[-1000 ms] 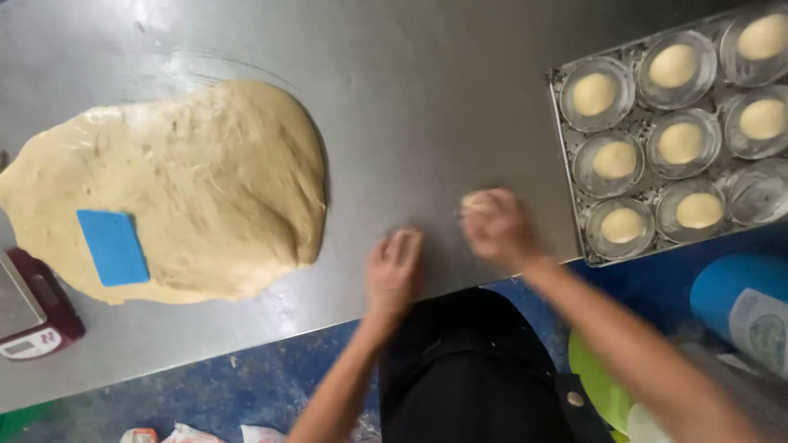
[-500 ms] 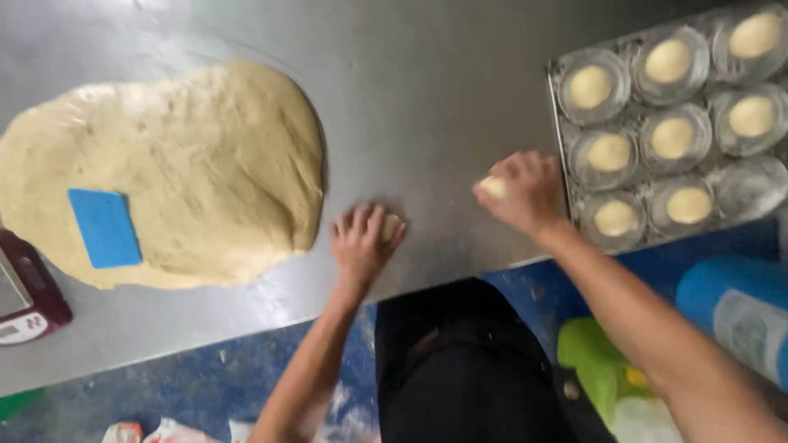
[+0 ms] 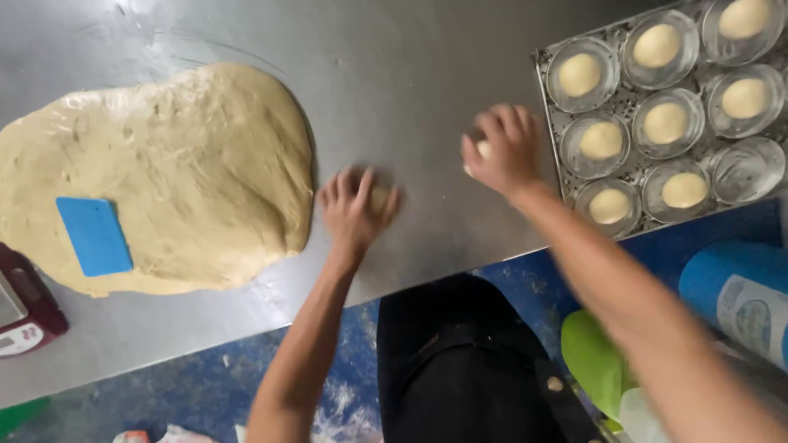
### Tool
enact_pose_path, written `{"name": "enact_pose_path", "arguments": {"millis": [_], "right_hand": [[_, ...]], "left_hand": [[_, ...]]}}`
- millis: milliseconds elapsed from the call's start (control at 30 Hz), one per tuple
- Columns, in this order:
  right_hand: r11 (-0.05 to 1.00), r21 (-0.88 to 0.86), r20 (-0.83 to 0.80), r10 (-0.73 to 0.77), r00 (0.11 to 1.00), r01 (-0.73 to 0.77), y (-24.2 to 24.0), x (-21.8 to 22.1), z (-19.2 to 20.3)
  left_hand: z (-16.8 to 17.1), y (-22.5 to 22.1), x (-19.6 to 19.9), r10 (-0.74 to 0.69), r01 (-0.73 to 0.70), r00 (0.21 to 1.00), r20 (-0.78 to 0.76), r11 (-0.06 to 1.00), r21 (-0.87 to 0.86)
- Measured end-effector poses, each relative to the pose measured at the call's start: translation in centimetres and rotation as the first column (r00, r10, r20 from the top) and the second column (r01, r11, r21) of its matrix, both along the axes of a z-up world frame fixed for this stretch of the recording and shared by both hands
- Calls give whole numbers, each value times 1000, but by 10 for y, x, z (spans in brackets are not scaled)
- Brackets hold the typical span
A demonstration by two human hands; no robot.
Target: Shaping portions of dough into small balls and placing them into baking tins.
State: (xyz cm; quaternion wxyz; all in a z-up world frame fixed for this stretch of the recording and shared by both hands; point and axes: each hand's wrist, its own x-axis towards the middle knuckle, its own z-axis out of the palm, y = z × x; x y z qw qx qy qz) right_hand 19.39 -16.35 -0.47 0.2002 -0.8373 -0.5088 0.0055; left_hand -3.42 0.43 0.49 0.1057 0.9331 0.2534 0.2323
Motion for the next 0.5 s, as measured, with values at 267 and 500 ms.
{"name": "enact_pose_path", "arguments": {"millis": [267, 500], "right_hand": [[982, 132, -62, 143, 988, -134, -41, -49, -35], [991, 107, -13, -80, 997, 81, 37, -38, -11]], "left_hand": [[-37, -79, -34, -26, 43, 980, -196, 996, 81], [-27, -16, 52, 159, -157, 987, 8, 980, -118]]}}
